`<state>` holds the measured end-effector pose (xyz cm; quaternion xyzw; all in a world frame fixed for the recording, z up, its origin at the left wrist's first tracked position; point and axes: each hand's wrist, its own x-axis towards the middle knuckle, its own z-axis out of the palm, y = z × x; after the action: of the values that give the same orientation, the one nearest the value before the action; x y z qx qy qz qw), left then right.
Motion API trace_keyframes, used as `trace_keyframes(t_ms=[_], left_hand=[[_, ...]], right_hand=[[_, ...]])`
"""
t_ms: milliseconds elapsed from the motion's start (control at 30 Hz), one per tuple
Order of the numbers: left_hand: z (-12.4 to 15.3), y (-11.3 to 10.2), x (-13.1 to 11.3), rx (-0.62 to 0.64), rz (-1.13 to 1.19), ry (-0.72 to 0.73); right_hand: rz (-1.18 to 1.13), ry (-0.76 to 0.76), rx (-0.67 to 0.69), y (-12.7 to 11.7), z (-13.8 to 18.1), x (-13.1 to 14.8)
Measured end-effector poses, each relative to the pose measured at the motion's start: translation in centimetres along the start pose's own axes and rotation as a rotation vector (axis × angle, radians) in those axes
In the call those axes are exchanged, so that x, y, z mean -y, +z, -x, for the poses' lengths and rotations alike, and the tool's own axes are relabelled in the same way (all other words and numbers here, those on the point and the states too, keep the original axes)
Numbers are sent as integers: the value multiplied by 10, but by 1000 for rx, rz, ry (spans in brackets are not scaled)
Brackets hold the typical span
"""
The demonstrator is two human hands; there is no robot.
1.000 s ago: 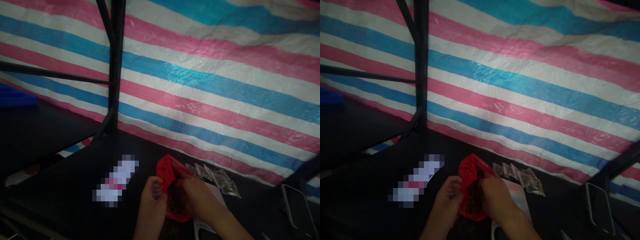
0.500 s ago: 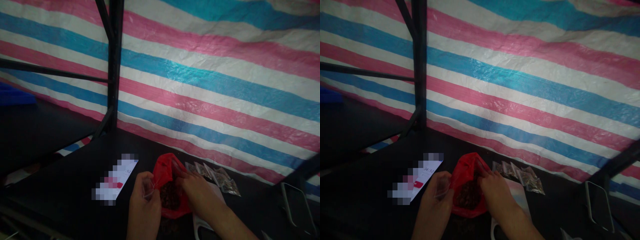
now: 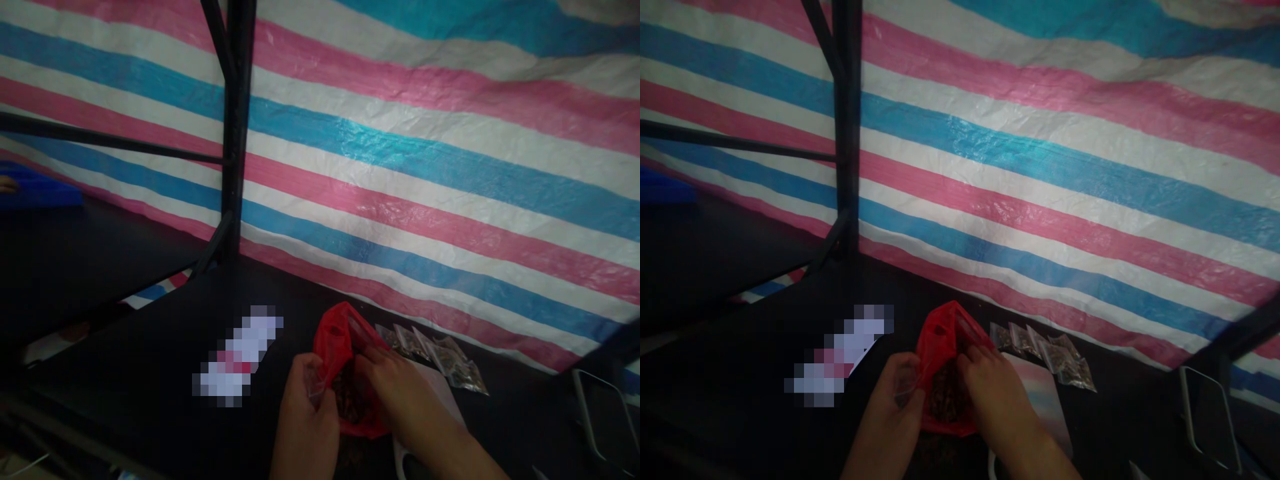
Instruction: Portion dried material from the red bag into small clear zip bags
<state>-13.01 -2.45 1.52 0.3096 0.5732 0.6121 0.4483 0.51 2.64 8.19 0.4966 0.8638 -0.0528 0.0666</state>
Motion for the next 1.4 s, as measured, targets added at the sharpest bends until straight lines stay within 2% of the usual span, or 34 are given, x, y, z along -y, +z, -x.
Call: trace_keyframes(t_ms=[100,300,433,500,600,667,767,867,933,1067,1233,1400], left_hand=[[-2,1,4,18,30,-30],[-15,-1,18,-55,140,-16],[-23,-4,18,-88,148,-18],[-25,-7,14,-103,141,-19],[-27,-11,5,-113,122,-4],[-27,-13,-1,-123,111,22],[-29,-12,-2,-114,107,77],[-31,-10,2,-58,122,102],[-33,-9,4,-21,141,105],[-38,-6,4,31,189,102],[-43,-9,-1,115,267,58],[-48,-14,4,108,273,37]], right_hand=[[-61,-4,-7,8,0,-3],[-257,-36,-128,29,-4,-4],[-514,22,-204,41,-10,-2],[-678,68,-193,45,-13,-2],[-859,41,-160,47,-16,-4],[-808,48,-176,45,-15,-5],[-547,88,-220,36,-10,-6],[-271,89,-191,28,-7,-1],[-187,106,-171,25,-8,4],[-229,143,-192,27,-17,10],[-350,142,-255,36,-30,3],[-507,115,-290,49,-35,-6]])
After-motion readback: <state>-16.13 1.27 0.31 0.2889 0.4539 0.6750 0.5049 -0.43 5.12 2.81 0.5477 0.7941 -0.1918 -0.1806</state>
